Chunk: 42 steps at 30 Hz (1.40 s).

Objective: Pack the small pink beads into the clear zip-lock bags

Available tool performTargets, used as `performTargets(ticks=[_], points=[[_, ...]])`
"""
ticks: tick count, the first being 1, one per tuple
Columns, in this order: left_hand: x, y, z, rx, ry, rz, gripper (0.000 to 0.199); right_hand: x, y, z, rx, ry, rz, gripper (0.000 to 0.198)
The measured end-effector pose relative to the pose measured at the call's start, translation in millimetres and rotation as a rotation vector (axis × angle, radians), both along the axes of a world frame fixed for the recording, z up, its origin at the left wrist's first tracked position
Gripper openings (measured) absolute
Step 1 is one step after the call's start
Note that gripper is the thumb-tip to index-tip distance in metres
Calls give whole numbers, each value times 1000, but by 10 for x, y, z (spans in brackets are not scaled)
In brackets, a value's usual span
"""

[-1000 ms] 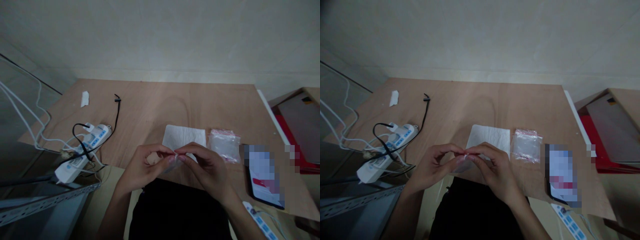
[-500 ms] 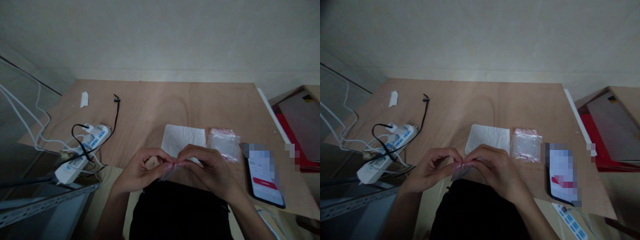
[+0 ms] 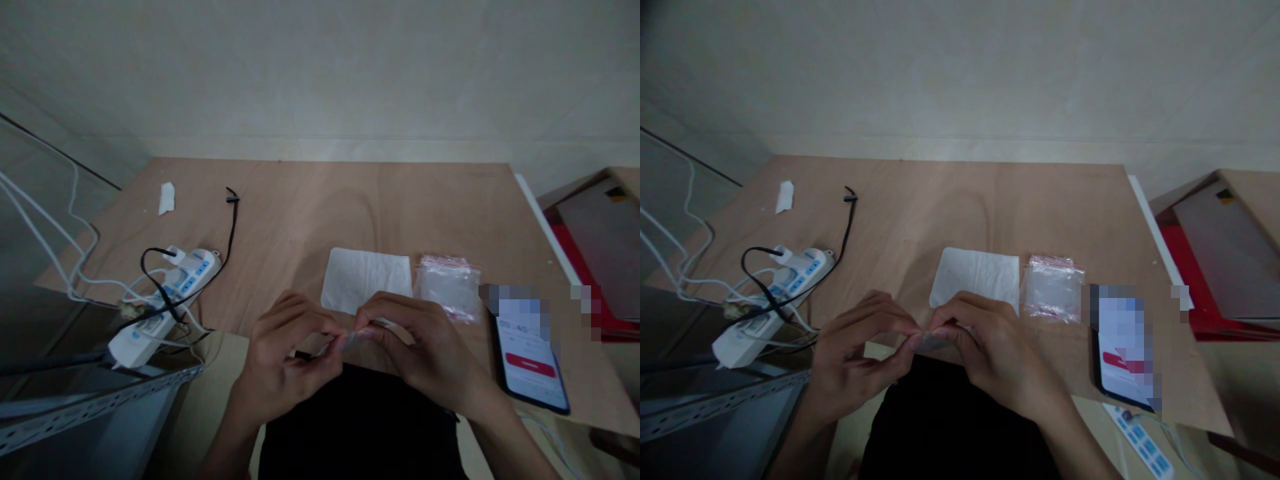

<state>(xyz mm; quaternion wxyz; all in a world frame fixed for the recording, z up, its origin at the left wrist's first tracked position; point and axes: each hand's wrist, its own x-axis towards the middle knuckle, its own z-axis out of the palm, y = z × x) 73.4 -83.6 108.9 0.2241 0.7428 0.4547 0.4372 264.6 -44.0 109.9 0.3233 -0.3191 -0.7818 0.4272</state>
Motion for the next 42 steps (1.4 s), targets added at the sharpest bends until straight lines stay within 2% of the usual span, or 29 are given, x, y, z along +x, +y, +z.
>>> performTargets(ticks=[3,6,7,10,13,16,20,24,27,29,33,35,38,42], points=[[51,-37,-48,-33,-130,71,13,-20,-18,4,-57,25,-63,11],[75,-55,-67,-166,-219,109,4,-33,-34,-7,-127,31,-109,10],[77,-51,-62,-201,-230,108,2,-36,-38,-13,-141,29,-116,10],[70,-14,-31,-246,-189,90,14,-37,-46,-29,-154,17,-130,10],[62,22,-8,-274,-148,86,5,-32,-59,-35,-149,14,-153,10],[89,12,-18,-285,-214,92,7,-34,-71,-25,-162,23,-162,10],[171,-27,-81,-264,-235,182,14,-63,-71,-8,-175,14,-188,11],[145,-11,-161,-344,-284,286,16,-95,-64,-31,-213,81,-289,10],[41,14,-192,-410,-417,232,28,-106,-53,-56,-259,214,-411,8],[-15,20,-201,-454,-446,182,20,-112,-43,-67,-297,282,-453,8],[-38,17,-210,-491,-509,267,9,-124,-31,-79,-376,347,-445,6],[-35,15,-201,-501,-511,259,7,-131,-32,-88,-399,358,-408,5],[-39,14,-168,-495,-467,223,7,-143,-37,-103,-373,337,-363,2],[-27,30,-131,-458,-457,221,9,-172,-46,-125,-335,368,-401,7]])
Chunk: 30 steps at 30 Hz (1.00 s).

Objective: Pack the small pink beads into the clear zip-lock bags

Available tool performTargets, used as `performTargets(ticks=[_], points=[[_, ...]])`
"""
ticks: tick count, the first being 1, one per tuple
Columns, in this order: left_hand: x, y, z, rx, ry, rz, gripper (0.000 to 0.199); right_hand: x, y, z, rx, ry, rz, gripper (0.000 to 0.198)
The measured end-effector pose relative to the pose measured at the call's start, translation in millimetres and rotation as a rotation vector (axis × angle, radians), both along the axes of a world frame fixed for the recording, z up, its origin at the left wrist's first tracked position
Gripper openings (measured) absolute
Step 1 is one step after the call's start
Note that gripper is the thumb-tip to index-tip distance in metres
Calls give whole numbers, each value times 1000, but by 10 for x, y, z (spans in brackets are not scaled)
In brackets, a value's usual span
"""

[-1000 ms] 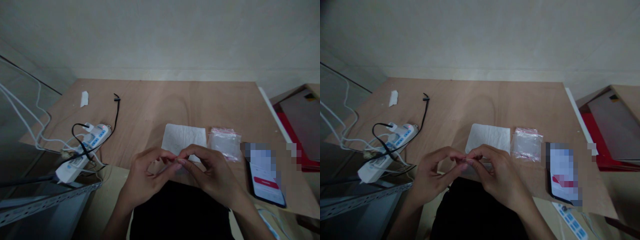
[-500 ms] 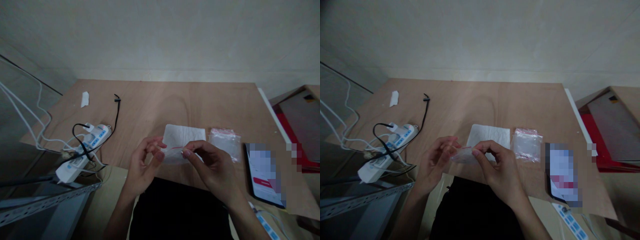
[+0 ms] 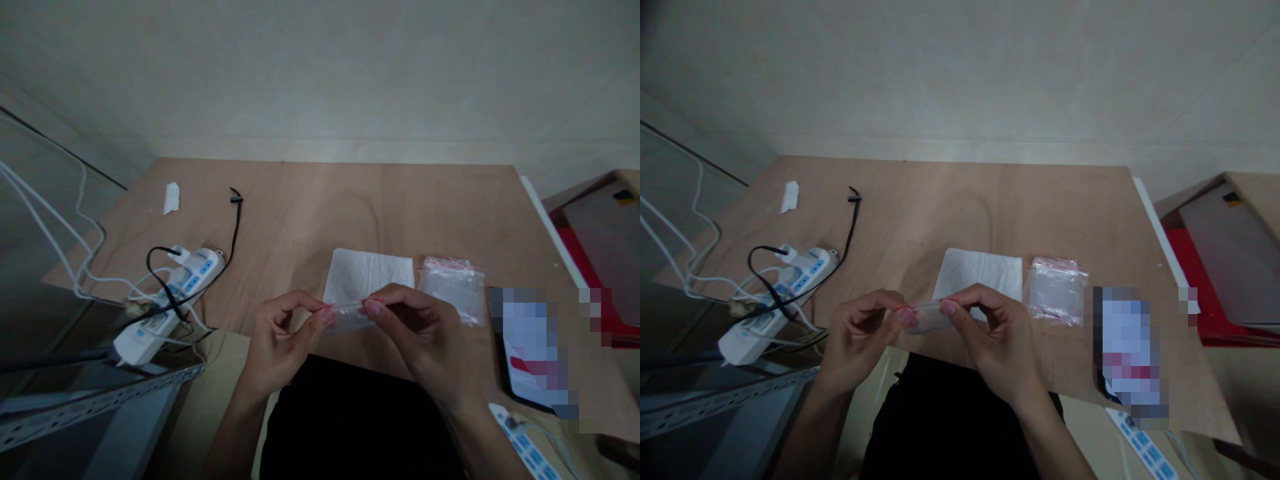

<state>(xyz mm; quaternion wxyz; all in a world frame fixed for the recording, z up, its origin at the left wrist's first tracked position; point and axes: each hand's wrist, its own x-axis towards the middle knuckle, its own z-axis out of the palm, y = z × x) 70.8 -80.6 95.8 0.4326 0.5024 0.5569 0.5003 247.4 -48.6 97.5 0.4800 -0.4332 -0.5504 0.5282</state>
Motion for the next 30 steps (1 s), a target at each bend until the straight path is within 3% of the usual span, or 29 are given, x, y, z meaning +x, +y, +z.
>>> performTargets(ticks=[5,10,14,22,30], points=[[95,47,-16,-40,-82,-29,8,-20,-4,-40,-11,57,-65,8],[200,77,-77,-20,-160,53,8,-17,2,-91,-38,94,-70,8],[218,89,-85,22,-103,16,8,-17,4,-98,-64,62,-13,4],[278,160,-139,-10,-48,-44,14,-44,8,-140,-21,-7,-78,7],[342,238,-156,100,61,-17,5,-54,17,-276,-98,113,-98,6]])
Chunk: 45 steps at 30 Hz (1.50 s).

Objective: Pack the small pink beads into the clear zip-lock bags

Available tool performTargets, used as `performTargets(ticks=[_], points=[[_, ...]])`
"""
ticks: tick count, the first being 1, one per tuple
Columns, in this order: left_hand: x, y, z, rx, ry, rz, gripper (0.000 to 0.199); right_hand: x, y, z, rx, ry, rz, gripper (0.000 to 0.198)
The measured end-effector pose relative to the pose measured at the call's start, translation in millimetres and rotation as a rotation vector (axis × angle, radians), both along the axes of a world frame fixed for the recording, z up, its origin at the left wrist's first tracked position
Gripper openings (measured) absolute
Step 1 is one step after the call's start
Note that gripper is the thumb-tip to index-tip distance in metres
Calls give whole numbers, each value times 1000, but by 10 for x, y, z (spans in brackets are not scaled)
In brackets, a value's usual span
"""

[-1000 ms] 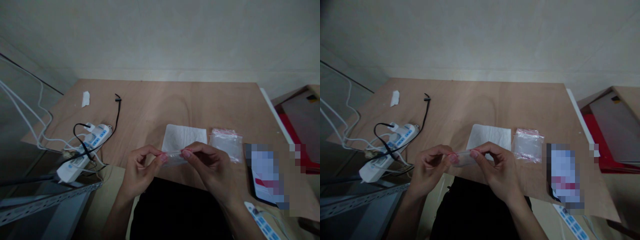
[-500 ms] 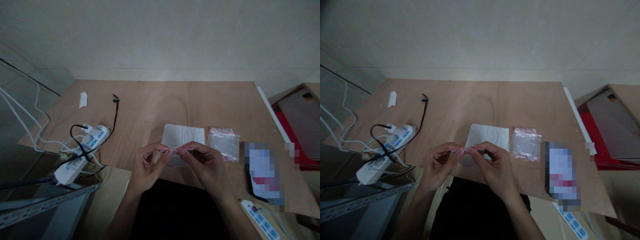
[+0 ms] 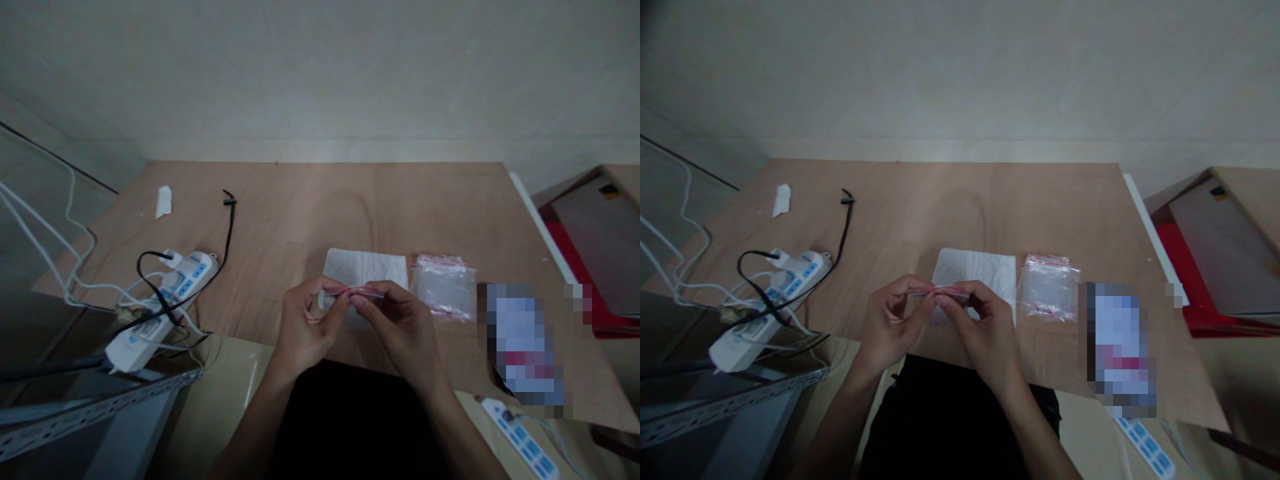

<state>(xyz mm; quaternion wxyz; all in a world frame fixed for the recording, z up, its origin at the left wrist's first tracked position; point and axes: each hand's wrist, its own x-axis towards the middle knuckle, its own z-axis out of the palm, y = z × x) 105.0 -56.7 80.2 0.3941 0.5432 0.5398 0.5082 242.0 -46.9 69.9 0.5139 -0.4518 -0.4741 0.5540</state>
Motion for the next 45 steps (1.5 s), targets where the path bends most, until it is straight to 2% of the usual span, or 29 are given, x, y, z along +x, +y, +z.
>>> performTargets(ticks=[4,10,16,18,20,21,24,26,29,31,33,36,38,41,45], points=[[21,24,-13,-43,-10,-4,11,79,45,-7,18,-14,25,4],[58,41,-142,-143,-99,63,9,172,-1,-56,21,-110,-47,11],[202,127,-148,-215,-79,-126,18,439,-37,3,-6,-228,32,13],[256,147,-113,-192,-29,-157,24,641,53,19,4,-363,-23,17],[275,147,-94,-173,25,-146,28,882,202,-12,13,-609,-118,22],[267,136,-95,-174,38,-130,30,1003,289,-47,14,-798,-156,23],[194,61,-135,-214,58,-62,31,1288,540,-201,0,-1057,-228,18],[134,-19,-171,-256,81,-17,32,1385,661,-303,3,-1157,-221,38],[77,-159,-207,-312,92,33,31,1423,763,-393,-4,-1279,-125,63],[67,-238,-227,-325,86,54,31,1421,798,-405,-21,-1342,-57,58],[64,-289,-258,-335,84,52,31,1420,823,-392,-34,-1397,-14,42],[51,-317,-327,-333,76,7,31,1426,847,-350,-23,-1445,12,18],[38,-318,-368,-323,68,-30,31,1436,846,-298,-3,-1445,13,12],[24,-312,-406,-299,92,-66,31,1461,808,-142,19,-1406,-4,11],[19,-301,-434,-258,147,-79,33,1450,719,202,91,-1323,-65,10]])
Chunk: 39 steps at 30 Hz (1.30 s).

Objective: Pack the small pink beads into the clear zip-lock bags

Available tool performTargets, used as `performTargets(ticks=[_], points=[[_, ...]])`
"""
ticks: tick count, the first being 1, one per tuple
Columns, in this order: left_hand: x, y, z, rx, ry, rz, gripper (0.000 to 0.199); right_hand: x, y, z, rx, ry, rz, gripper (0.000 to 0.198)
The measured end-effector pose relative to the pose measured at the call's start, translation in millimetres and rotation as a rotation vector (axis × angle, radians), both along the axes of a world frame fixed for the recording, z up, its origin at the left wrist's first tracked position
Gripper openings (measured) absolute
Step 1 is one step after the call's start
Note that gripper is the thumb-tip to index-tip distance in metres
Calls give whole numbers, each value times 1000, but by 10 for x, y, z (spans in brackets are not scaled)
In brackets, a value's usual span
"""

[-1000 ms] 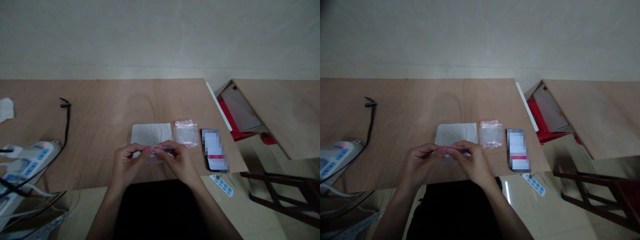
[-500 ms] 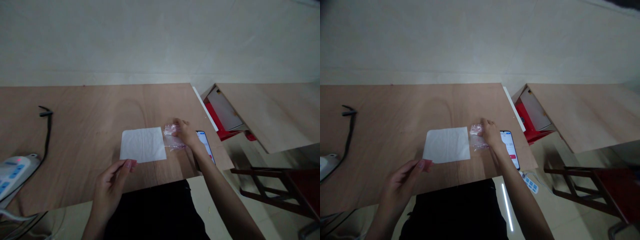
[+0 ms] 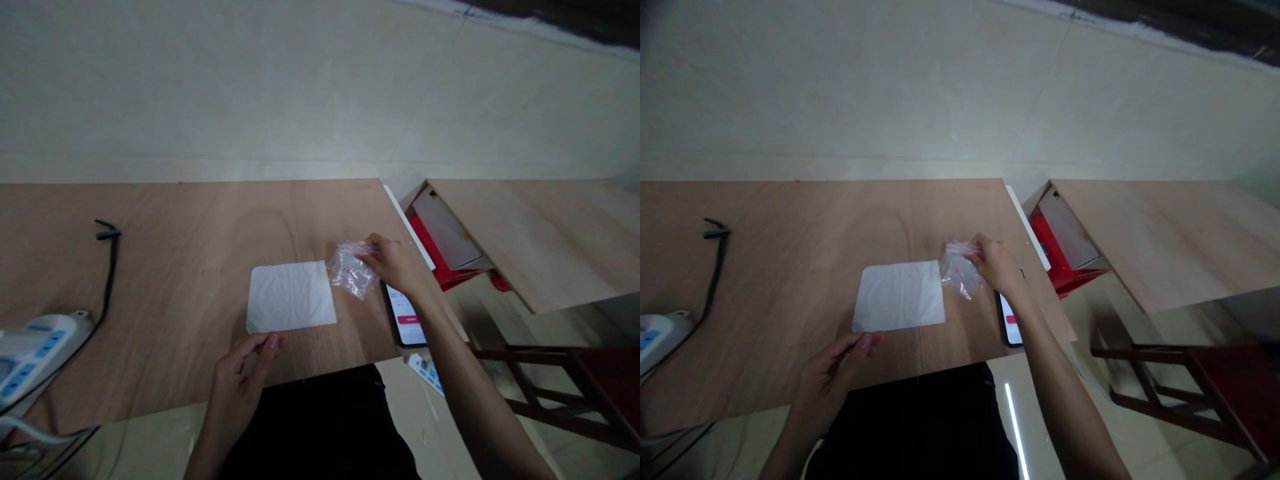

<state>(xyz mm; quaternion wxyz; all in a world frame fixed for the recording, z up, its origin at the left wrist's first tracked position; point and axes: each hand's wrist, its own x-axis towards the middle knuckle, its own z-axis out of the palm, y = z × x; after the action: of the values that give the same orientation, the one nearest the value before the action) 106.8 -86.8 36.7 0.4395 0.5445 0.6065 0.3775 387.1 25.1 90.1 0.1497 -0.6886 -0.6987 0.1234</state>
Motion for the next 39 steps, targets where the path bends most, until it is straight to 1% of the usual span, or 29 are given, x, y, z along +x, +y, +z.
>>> performTargets(ticks=[3,4,6,8,9,11,13,15,17,19,21,23,25,27,29,31,32,33,36,39], points=[[-31,-7,-19,13,-1,5,34,-172,-9,201,83,94,38,17],[-54,-14,-23,13,-8,20,34,-283,10,228,113,173,69,18],[-129,-35,-19,9,-21,69,35,-594,79,213,143,406,155,17],[-243,-67,-2,3,-24,130,38,-1010,171,117,94,617,241,20],[-315,-88,10,-1,-19,166,40,-1242,217,47,46,661,273,23],[-485,-141,33,-11,-6,260,44,-1712,294,-113,-56,632,291,32],[-682,-209,45,-22,8,362,47,-2125,341,-275,-114,600,315,40],[-888,-286,43,-38,46,435,51,-2422,354,-418,-133,563,339,44],[-1064,-364,33,-63,107,457,53,-2583,338,-534,-123,512,365,41],[-1169,-429,18,-75,163,481,55,-2625,302,-623,-94,453,386,32],[-1188,-468,-3,-75,185,516,54,-2597,258,-682,-59,396,391,22],[-1146,-474,-31,-77,179,532,51,-2547,222,-710,-33,346,385,21],[-1089,-436,-57,-68,183,507,47,-2513,200,-718,-13,311,372,21],[-1050,-339,-66,-4,253,470,42,-2504,191,-719,6,293,356,21],[-1034,-169,-51,109,386,435,39,-2512,182,-726,27,291,346,23],[-1022,73,-24,217,530,411,38,-2515,157,-741,52,304,342,22],[-1011,212,-14,204,588,382,38,-2507,134,-751,70,316,336,20],[-995,355,-12,144,648,346,39,-2490,102,-761,94,333,322,19],[-926,750,-63,63,716,311,39,-2376,-40,-780,181,402,246,24],[-869,988,-149,-27,775,274,35,-2203,-216,-784,256,480,180,26]])
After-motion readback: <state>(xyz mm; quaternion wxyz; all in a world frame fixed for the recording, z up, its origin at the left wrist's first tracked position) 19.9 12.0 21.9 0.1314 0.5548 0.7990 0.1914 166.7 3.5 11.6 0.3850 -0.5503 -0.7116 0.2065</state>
